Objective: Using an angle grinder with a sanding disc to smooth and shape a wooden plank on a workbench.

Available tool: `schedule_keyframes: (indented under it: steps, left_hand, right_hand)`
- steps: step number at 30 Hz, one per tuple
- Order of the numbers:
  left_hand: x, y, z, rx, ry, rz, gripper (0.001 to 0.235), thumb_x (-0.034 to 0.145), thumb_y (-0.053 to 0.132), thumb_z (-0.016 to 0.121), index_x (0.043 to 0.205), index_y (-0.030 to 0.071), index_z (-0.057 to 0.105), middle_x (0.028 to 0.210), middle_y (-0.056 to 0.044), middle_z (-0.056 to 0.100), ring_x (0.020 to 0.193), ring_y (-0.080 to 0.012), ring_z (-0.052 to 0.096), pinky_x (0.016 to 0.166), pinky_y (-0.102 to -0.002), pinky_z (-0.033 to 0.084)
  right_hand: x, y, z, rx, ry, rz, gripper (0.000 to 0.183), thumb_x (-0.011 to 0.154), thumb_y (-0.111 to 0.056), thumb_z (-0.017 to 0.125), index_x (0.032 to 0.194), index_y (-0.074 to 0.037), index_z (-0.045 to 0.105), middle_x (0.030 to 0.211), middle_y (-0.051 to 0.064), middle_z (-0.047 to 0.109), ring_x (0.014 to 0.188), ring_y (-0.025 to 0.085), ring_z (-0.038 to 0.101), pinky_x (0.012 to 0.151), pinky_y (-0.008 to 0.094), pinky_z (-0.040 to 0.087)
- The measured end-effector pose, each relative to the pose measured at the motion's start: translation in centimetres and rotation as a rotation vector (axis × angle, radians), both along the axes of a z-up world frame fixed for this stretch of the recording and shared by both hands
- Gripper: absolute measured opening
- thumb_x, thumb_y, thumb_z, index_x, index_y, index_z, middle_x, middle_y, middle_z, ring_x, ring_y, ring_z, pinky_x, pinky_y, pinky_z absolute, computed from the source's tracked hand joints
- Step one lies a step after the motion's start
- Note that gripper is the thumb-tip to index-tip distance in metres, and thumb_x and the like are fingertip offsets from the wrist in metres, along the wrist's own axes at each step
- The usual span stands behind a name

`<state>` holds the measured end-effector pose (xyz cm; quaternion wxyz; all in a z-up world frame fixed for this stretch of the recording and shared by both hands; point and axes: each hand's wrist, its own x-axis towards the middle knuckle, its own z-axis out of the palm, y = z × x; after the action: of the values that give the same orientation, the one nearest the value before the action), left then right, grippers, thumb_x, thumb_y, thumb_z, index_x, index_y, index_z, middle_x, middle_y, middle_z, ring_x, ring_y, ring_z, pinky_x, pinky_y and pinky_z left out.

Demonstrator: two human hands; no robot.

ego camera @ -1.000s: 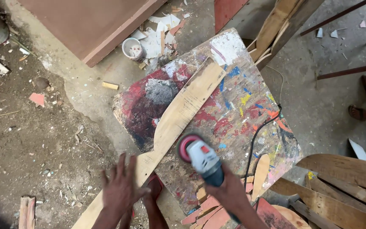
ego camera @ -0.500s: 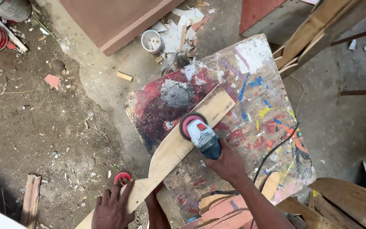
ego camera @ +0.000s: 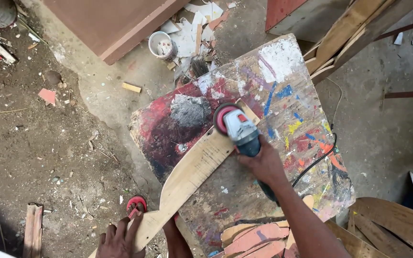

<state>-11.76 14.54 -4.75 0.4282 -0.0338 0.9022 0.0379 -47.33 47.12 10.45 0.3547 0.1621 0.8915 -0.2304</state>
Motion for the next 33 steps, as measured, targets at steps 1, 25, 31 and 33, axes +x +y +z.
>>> schedule_keyframes:
  steps: [1, 25, 31, 33]
  left_hand:
    - [1.1, -0.1, -0.7, -0.014, 0.139, -0.01, 0.123, 0.055, 0.067, 0.076, 0.16, 0.047, 0.015, 0.136, 0.006, 0.045, 0.107, -0.0274, 0.056, 0.09, -0.046, 0.056]
    - [1.7, 1.7, -0.6, -0.18, 0.638, 0.112, 0.099, 0.06, 0.079, 0.055, 0.154, 0.052, 0.041, 0.112, 0.01, 0.06, 0.085, -0.0262, 0.054, 0.071, -0.041, 0.047]
    - [3.1, 1.0, -2.6, -0.174, 0.778, 0.03, 0.064, 0.085, 0.053, 0.055, 0.149, 0.048, 0.051, 0.108, 0.008, 0.067, 0.075, -0.0252, 0.056, 0.065, -0.042, 0.044]
    - [2.7, 1.8, -2.5, -0.137, 0.8, 0.114, 0.073, 0.075, 0.066, 0.056, 0.144, 0.044, 0.056, 0.107, 0.007, 0.066, 0.074, -0.0271, 0.055, 0.065, -0.044, 0.042]
  right_hand:
    - [-0.6, 0.1, 0.3, 0.0, -0.041, -0.047, 0.097, 0.073, -0.031, 0.078, 0.158, -0.015, 0.035, 0.119, 0.014, 0.072, 0.086, 0.029, 0.072, 0.077, 0.039, 0.062]
    - [2.0, -1.3, 2.4, -0.025, -0.136, -0.077, 0.091, 0.074, -0.02, 0.083, 0.152, -0.015, 0.039, 0.121, 0.015, 0.07, 0.087, 0.031, 0.079, 0.078, 0.043, 0.071]
    - [-1.1, 0.4, 1.3, -0.122, 0.008, -0.26, 0.079, 0.076, -0.015, 0.077, 0.149, -0.012, 0.046, 0.108, 0.013, 0.072, 0.066, 0.022, 0.067, 0.057, 0.035, 0.061]
    - [1.2, 0.0, 1.6, -0.096, -0.023, -0.156, 0.081, 0.074, -0.017, 0.078, 0.148, -0.013, 0.045, 0.109, 0.011, 0.073, 0.078, 0.025, 0.072, 0.065, 0.037, 0.067]
